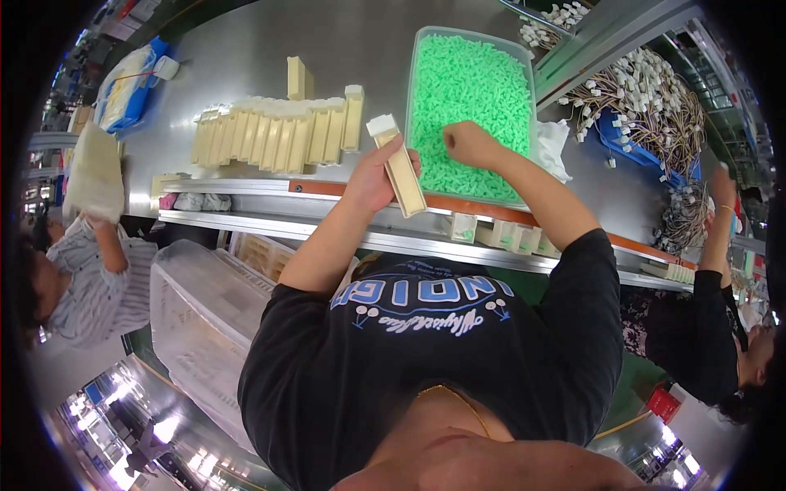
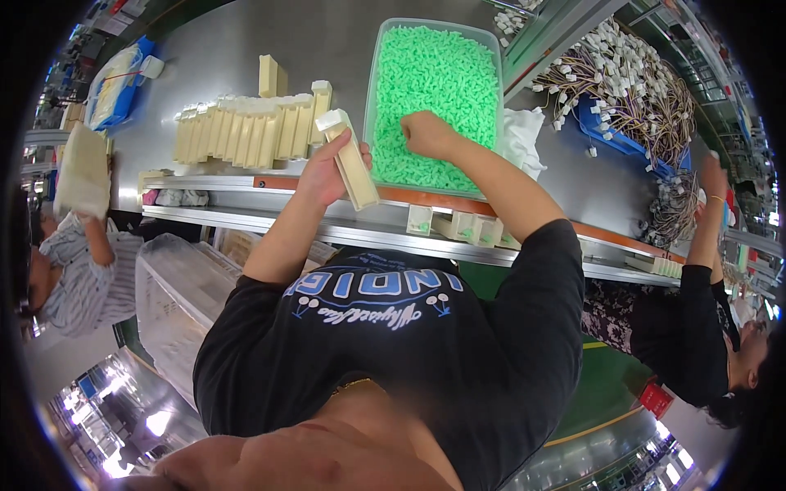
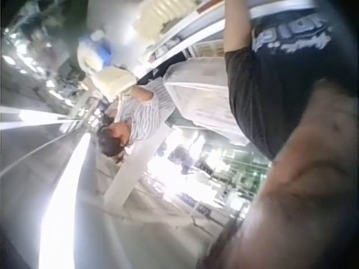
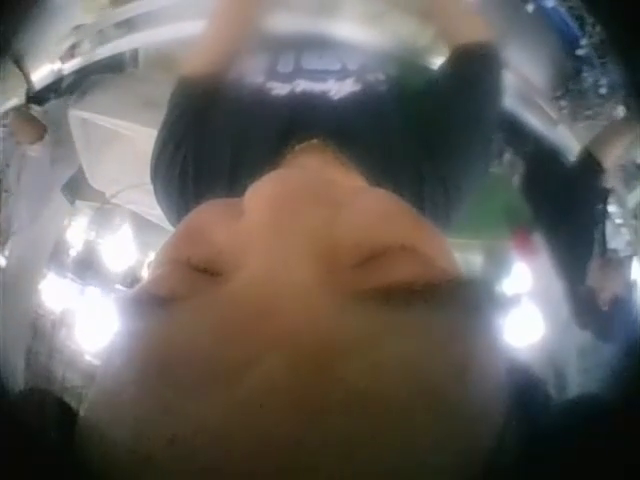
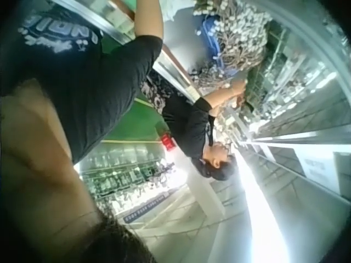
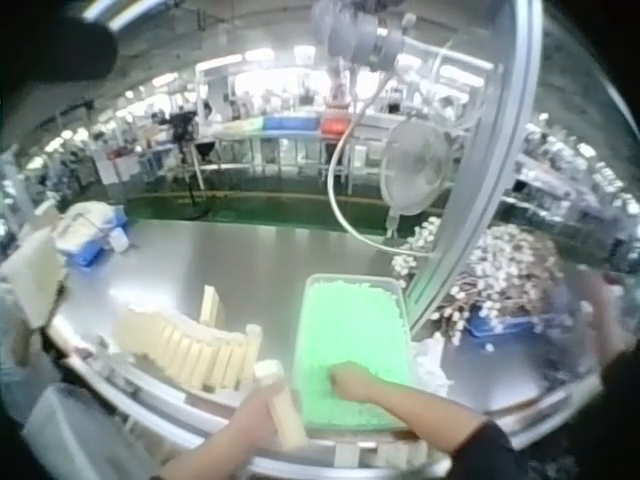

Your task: The person assembles green plastic pieces into cream-colored plastic housings by hand, taking the pieces from a plastic bin and inserting them into the housings on an assembly line.

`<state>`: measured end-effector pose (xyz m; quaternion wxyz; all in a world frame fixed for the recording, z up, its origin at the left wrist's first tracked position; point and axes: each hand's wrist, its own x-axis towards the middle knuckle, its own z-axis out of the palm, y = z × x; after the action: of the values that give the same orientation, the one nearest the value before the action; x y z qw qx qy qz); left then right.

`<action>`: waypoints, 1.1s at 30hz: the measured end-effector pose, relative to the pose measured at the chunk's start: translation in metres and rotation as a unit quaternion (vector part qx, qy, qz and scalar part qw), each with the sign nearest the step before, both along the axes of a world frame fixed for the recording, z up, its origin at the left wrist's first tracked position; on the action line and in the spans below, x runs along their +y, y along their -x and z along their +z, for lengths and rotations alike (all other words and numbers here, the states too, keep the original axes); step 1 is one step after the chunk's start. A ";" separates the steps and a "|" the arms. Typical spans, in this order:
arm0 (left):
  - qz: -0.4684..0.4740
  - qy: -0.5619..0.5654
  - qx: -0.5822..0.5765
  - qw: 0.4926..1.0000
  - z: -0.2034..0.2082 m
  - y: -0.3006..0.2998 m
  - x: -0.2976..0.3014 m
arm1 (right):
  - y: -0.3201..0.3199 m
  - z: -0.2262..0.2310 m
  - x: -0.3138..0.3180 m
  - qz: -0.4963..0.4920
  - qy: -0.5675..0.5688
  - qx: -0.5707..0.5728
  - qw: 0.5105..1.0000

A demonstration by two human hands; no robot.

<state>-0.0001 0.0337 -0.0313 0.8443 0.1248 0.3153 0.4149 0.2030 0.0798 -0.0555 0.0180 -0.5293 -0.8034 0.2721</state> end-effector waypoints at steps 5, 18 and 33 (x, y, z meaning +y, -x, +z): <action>-0.028 -0.059 0.001 0.998 0.009 -0.005 -0.004 | -0.019 -0.001 -0.012 -0.032 0.016 0.067 0.997; -0.207 -0.308 0.067 0.926 0.022 -0.010 -0.039 | 0.025 0.165 -0.065 -0.072 0.144 0.352 0.922; -0.278 -0.277 -0.054 0.918 0.035 -0.017 -0.042 | 0.023 0.177 -0.084 0.020 0.034 0.232 0.972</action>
<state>0.0170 -0.0087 0.0039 0.8731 0.4139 0.0938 0.2400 0.1804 -0.0046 0.1218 0.1804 -0.4356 -0.7783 0.4147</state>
